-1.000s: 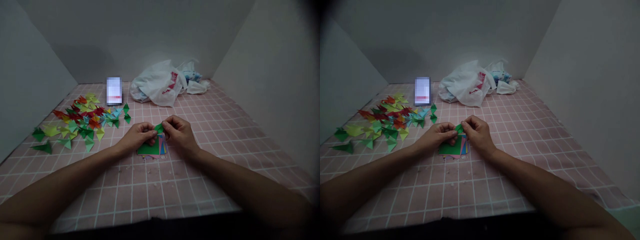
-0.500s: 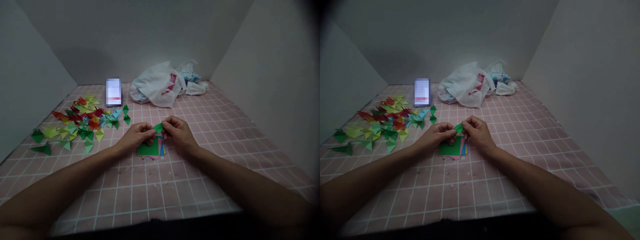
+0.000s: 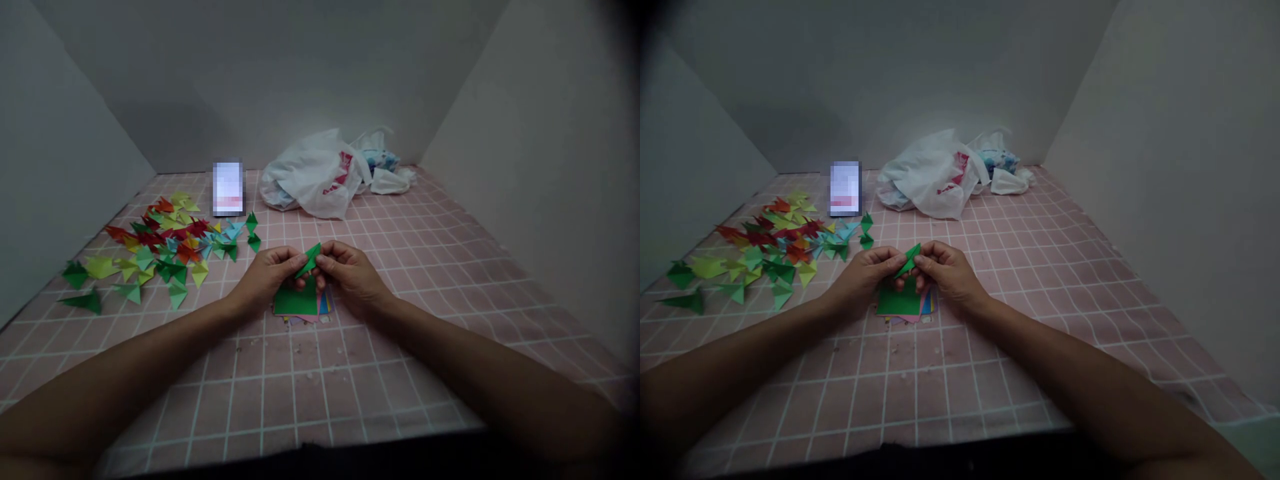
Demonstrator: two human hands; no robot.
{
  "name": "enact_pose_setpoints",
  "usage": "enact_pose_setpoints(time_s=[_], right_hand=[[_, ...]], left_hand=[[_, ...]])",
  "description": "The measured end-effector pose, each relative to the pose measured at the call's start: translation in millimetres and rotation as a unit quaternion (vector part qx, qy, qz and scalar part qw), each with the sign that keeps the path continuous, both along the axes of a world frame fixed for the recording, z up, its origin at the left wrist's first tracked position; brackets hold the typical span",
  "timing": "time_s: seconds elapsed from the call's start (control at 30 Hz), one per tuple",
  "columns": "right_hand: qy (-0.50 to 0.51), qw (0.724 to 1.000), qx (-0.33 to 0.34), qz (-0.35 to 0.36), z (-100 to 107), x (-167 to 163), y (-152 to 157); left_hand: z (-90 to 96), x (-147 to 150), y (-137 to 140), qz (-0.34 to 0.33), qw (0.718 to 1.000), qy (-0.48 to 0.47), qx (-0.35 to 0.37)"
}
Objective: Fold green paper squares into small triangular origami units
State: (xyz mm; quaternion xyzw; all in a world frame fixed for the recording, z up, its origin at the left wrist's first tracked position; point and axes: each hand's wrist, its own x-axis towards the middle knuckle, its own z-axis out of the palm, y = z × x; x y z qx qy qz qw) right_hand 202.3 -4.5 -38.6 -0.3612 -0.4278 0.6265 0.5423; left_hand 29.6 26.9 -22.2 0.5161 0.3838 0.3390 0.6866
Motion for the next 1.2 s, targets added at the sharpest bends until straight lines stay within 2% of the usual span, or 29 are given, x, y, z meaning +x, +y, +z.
enact_pose_setpoints(time_s=[0.3,0.57,0.83,1.03,1.2], right_hand=[[-0.010,1.000,-0.006,-0.016,-0.9,-1.1,-0.7],[-0.130,0.987,0.041,-0.080,-1.0,-2.5,-4.5],[-0.104,0.994,0.021,-0.013,2.0,-1.2,-5.9],[-0.135,0.989,0.037,-0.039,3.2,-1.0,-8.6],[-0.106,0.993,0.025,-0.054,3.3,-2.8,-11.0]], left_hand=[[-0.7,-2.5,-0.8,-0.013,0.999,0.013,0.027],[2.6,0.0,-4.7,-0.023,0.997,0.055,0.048],[-0.9,1.1,-3.8,-0.059,0.990,0.075,0.106],[1.6,0.4,-4.4,-0.089,0.989,0.091,0.076],[1.9,1.7,-5.1,-0.086,0.990,0.087,0.069]])
